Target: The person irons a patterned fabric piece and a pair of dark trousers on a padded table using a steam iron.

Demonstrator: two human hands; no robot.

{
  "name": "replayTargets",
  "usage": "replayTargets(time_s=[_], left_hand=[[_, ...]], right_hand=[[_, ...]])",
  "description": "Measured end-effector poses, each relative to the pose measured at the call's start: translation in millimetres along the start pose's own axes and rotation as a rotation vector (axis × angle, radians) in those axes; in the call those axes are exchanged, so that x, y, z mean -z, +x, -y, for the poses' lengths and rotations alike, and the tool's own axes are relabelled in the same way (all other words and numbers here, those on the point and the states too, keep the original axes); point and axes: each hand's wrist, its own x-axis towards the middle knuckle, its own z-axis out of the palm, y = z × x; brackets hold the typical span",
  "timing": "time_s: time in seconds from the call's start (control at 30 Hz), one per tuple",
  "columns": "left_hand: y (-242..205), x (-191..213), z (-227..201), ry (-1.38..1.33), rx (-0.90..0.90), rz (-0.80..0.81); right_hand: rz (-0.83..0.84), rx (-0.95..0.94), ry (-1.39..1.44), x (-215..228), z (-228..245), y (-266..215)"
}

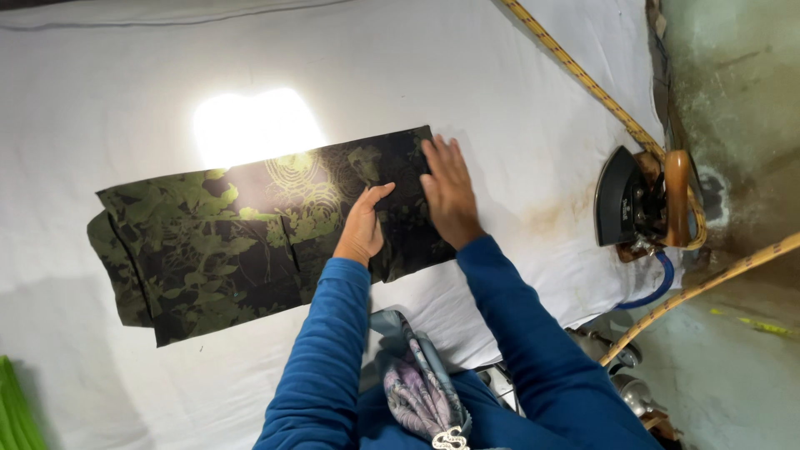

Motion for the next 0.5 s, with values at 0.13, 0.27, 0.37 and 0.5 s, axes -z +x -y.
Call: replayTargets(time_s=[0.13,0.27,0.37,0.5], left_hand=[[-79.5,-60.4,-52.7,0.312,-0.1,-0.017],[-126.0,-100.1,-94.0,0.815,-0.3,-0.031],[-124.3,-99.3,-104.5,0.966,-0.319,-0.029],[-132.4,-102.0,-102.8,1.186,-0.408,-0.211]], right_hand=[[0.328,-0.147,-0.204,-28.3,-16.8,-3.6],[0.339,-0.189,-0.266,-30.1,-13.3,-3.6],[0.276,-0.198,-0.206,-22.7,-6.6,8.2],[0.256,-0.183,-0.22,-31.5,-11.2,14.7]])
